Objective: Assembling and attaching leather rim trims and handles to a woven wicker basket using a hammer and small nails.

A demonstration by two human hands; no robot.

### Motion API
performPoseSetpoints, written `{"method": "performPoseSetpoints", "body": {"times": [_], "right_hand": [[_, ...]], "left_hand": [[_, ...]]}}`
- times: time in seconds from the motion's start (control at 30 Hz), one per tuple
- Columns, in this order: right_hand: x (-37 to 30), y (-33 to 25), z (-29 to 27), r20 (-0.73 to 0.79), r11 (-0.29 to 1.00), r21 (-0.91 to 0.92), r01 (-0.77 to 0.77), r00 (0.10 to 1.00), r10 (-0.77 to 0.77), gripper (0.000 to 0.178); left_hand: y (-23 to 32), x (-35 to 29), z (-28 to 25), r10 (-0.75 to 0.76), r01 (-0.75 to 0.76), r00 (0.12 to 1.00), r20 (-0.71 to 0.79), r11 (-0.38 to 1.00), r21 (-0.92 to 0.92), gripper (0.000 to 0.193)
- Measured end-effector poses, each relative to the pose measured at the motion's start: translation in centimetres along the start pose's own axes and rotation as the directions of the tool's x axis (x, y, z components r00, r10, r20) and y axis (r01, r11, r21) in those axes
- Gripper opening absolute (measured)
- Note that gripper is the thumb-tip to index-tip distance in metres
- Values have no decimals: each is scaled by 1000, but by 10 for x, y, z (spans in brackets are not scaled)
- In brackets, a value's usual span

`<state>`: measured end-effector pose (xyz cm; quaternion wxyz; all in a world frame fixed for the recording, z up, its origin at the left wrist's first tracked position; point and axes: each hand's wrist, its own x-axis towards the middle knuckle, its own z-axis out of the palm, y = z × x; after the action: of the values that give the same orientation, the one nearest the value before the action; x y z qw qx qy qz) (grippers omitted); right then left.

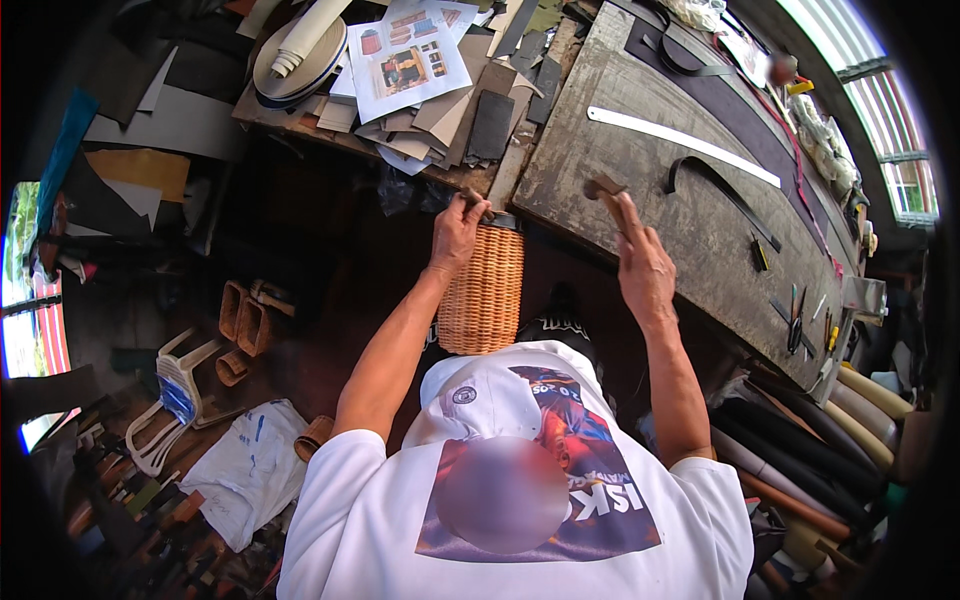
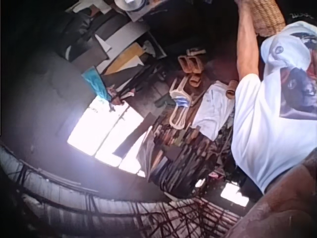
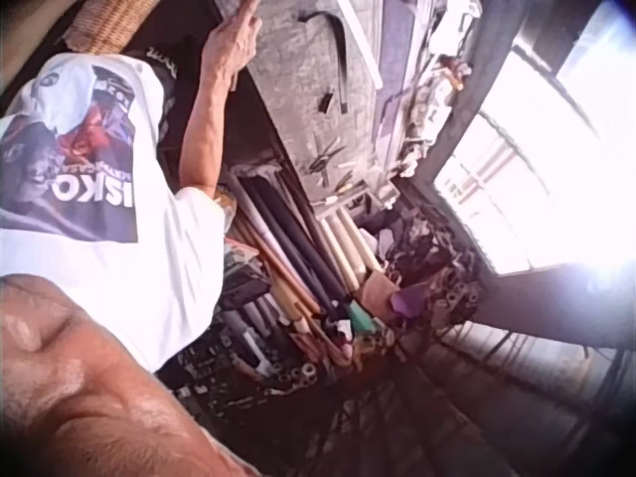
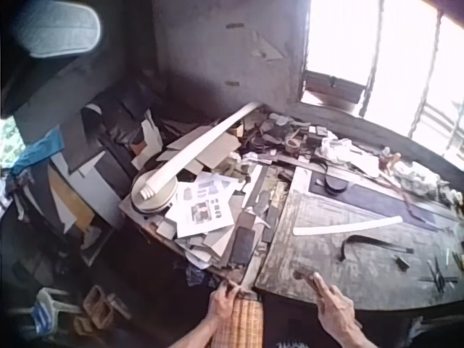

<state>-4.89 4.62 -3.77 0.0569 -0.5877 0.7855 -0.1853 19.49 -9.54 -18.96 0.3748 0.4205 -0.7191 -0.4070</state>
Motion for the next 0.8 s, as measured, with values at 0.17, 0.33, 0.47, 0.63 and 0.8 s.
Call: {"method": "performPoseSetpoints", "body": {"times": [0.17, 0.33, 0.47, 0.63, 0.8], "right_hand": [[-38, 170, 25, -185, 852, -474, -224, 971, 152, 56], [-10, 141, 30, -265, 919, -394, -14, 959, -99, 49], [-5, -19, 31, 293, 906, 421, -51, 953, -82, 38], [-23, -33, 74, 351, 754, 647, -115, 922, -161, 26], [-33, 30, 31, 400, 494, 694, -524, 851, 341, 22]], "left_hand": [[23, 6, -24, -381, 254, 922, -70, 731, -633, 19], [48, -33, -26, -293, 312, 936, 194, 947, -76, 19], [85, -44, -7, -25, -72, 896, 442, 977, 201, 21], [79, -44, -1, 20, -134, 780, 626, 982, 135, 34], [46, 9, -25, 50, -129, 980, 194, 899, 419, 44]]}}
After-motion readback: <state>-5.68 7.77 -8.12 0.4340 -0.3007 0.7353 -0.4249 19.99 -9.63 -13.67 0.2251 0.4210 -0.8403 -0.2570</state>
